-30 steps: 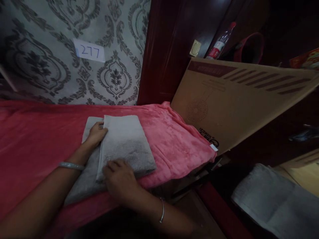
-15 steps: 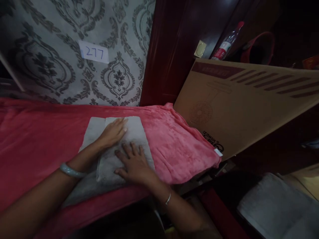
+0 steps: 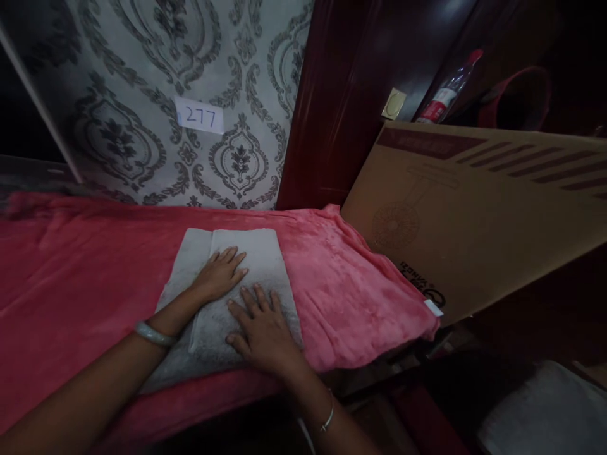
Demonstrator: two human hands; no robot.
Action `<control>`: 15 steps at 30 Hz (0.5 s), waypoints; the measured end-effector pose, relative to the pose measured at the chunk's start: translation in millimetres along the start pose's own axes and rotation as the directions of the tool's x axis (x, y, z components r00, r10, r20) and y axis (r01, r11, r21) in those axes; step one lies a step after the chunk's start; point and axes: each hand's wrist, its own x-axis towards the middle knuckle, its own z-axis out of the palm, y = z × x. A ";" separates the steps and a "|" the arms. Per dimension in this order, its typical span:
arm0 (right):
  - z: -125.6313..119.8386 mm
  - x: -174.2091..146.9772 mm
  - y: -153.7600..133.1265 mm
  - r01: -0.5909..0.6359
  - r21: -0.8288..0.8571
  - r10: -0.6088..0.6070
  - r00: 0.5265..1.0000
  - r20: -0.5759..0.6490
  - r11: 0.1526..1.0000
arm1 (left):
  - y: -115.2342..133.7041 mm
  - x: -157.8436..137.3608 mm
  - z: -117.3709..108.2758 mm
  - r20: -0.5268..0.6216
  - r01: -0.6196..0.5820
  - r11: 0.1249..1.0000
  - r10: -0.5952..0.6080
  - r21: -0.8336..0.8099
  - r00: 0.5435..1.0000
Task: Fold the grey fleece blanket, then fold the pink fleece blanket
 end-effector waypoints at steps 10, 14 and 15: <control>-53.7 47.1 59.0 0.048 0.024 -0.046 0.997 -0.062 0.999 | 19.6 -71.9 -42.4 -0.044 -0.267 0.952 0.263 -0.150 0.964; -55.9 109.3 82.4 -0.001 -0.061 -0.003 0.998 -0.058 0.998 | 17.2 -121.0 -30.1 -0.005 -0.474 0.872 0.477 -0.123 0.879; -51.4 123.5 84.9 -0.001 -0.075 -0.001 1.000 -0.028 0.997 | 15.1 -128.0 -23.9 -0.012 -0.480 0.872 0.481 -0.095 0.877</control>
